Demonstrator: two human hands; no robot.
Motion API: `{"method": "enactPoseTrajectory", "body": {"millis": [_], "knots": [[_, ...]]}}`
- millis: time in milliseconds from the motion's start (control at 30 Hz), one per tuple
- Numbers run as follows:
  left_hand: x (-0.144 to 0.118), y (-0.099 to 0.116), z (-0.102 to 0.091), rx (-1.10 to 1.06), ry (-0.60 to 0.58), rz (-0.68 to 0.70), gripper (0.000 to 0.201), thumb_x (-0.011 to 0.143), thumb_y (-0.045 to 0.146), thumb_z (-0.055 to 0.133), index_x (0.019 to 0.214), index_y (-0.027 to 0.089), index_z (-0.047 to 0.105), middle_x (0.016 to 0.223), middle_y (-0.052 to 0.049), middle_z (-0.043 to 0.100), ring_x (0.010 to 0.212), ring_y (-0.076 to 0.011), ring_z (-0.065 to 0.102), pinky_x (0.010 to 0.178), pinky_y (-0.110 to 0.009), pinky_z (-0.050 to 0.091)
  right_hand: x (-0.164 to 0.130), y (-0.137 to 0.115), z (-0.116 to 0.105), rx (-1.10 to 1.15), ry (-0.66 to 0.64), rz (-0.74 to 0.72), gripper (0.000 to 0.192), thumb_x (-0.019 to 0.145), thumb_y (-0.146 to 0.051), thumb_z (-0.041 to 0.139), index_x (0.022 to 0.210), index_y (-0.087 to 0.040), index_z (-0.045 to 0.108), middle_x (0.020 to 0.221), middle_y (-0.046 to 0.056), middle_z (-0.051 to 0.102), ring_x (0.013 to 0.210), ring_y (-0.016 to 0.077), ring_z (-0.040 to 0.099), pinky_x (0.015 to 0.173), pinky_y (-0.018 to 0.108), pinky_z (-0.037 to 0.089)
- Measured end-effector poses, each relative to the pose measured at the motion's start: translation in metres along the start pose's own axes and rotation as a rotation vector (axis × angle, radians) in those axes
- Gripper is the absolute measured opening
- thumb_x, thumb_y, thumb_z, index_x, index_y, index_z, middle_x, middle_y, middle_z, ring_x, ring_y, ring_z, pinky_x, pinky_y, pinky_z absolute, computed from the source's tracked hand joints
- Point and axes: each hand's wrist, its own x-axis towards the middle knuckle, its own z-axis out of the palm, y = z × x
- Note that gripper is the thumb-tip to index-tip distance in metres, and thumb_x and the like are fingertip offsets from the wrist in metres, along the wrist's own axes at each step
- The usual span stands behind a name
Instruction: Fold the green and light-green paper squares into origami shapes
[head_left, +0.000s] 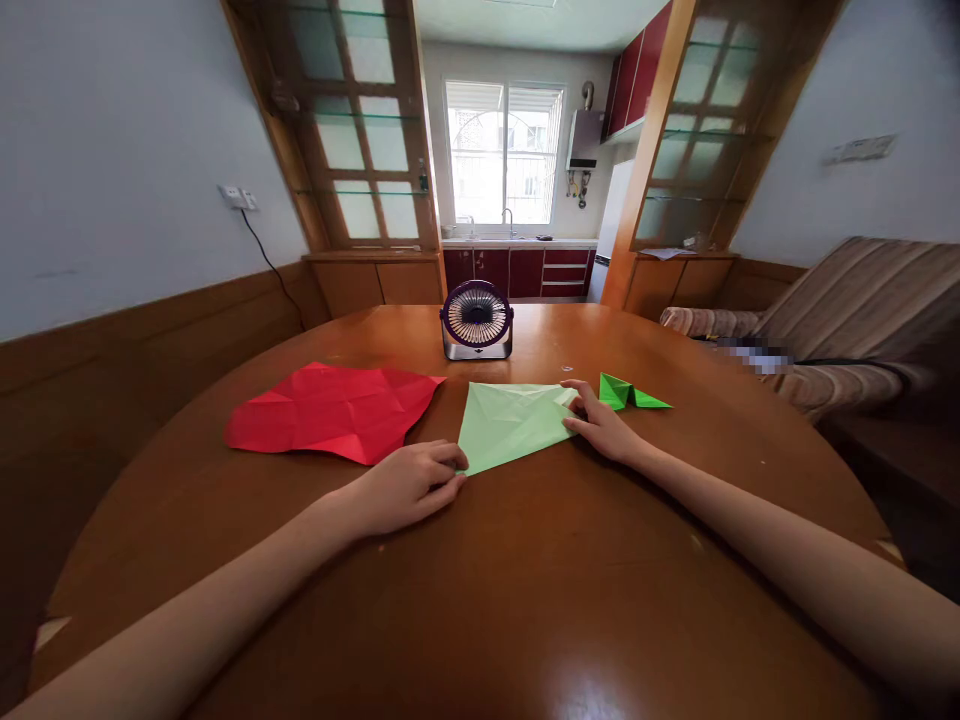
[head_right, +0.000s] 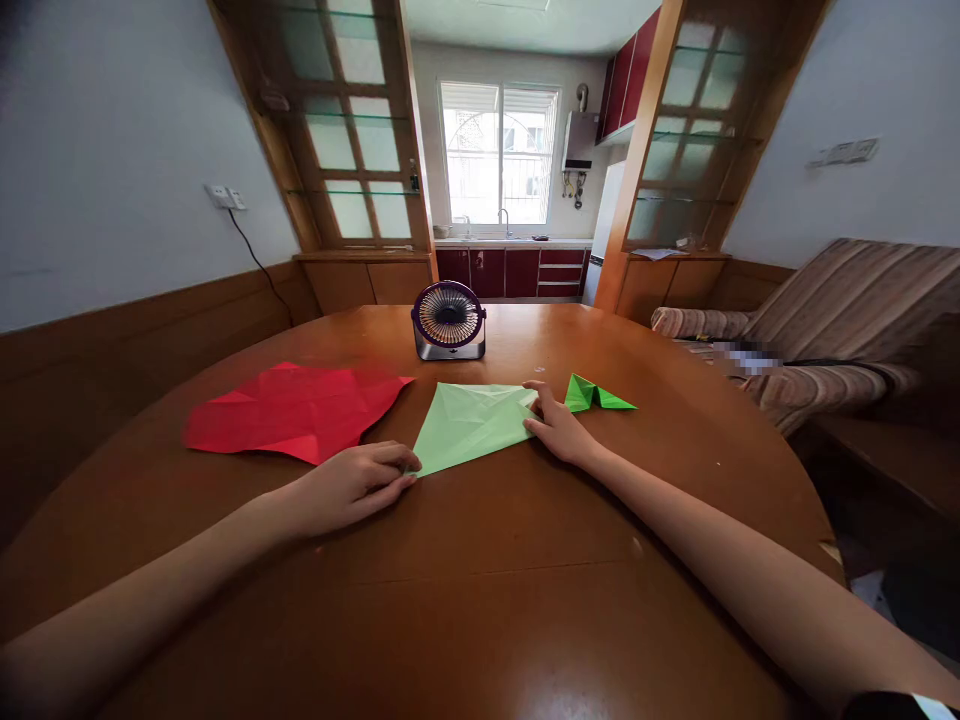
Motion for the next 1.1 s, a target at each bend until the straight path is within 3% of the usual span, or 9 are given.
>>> {"method": "enactPoseTrajectory", "body": {"millis": [233,333,500,667,833,1100], "knots": [[-0.014,-0.013,-0.010,-0.243,-0.103,-0.114,0.037,0.098,0.033,0.041,0.090,0.022,0.075,0.130,-0.003,0.062,0.120,-0.0205,0.057,0.099,-0.031,0.047,-0.001,0.000,-0.001,-0.021,-0.001,0.003,0.056,0.080,-0.023,0.047,0.134,-0.017,0.034,0.080,0.000,0.052,0.074,0.0183,0.051,0.075,0.032,0.041],[-0.017,-0.016,-0.011,-0.277,-0.095,-0.117,0.035,0.098,0.034,0.041,0.099,0.024,0.074,0.132,-0.003,0.060,0.122,-0.0203,0.056,0.100,-0.032,0.047,0.000,0.002,0.000,-0.019,-0.002,-0.004,0.055,0.080,-0.023,0.047,0.134,-0.018,0.035,0.078,-0.001,0.051,0.072,0.0180,0.050,0.074,0.032,0.041],[-0.011,-0.008,-0.005,-0.073,0.010,0.024,0.038,0.098,0.029,0.039,0.085,0.019,0.073,0.121,-0.006,0.067,0.107,-0.0193,0.063,0.093,-0.031,0.050,0.000,0.003,0.002,-0.013,-0.001,-0.018,0.055,0.080,-0.022,0.048,0.134,-0.019,0.034,0.078,-0.001,0.050,0.073,0.0180,0.050,0.075,0.031,0.041],[-0.001,0.002,0.006,0.163,0.038,0.125,0.038,0.100,0.031,0.035,0.122,0.015,0.061,0.111,-0.012,0.068,0.102,-0.0216,0.063,0.089,-0.036,0.051,0.000,0.000,0.002,-0.029,0.006,-0.013,0.054,0.081,-0.022,0.047,0.133,-0.018,0.034,0.079,-0.001,0.050,0.074,0.0181,0.051,0.075,0.031,0.041],[0.011,0.014,0.017,0.338,0.014,0.076,0.048,0.099,0.044,0.035,0.121,0.010,0.061,0.102,-0.014,0.064,0.090,-0.0240,0.061,0.081,-0.038,0.051,0.001,0.000,0.003,-0.064,0.021,-0.023,0.053,0.081,-0.022,0.047,0.132,-0.017,0.035,0.077,-0.001,0.049,0.072,0.0181,0.051,0.074,0.031,0.041],[0.024,0.021,0.017,0.364,-0.020,0.036,0.055,0.097,0.052,0.037,0.126,0.011,0.057,0.128,-0.014,0.060,0.109,-0.0286,0.058,0.090,-0.042,0.048,-0.001,-0.005,0.004,-0.116,-0.001,-0.036,0.053,0.081,-0.020,0.044,0.133,-0.016,0.035,0.078,0.000,0.049,0.072,0.0185,0.051,0.074,0.031,0.040]]}}
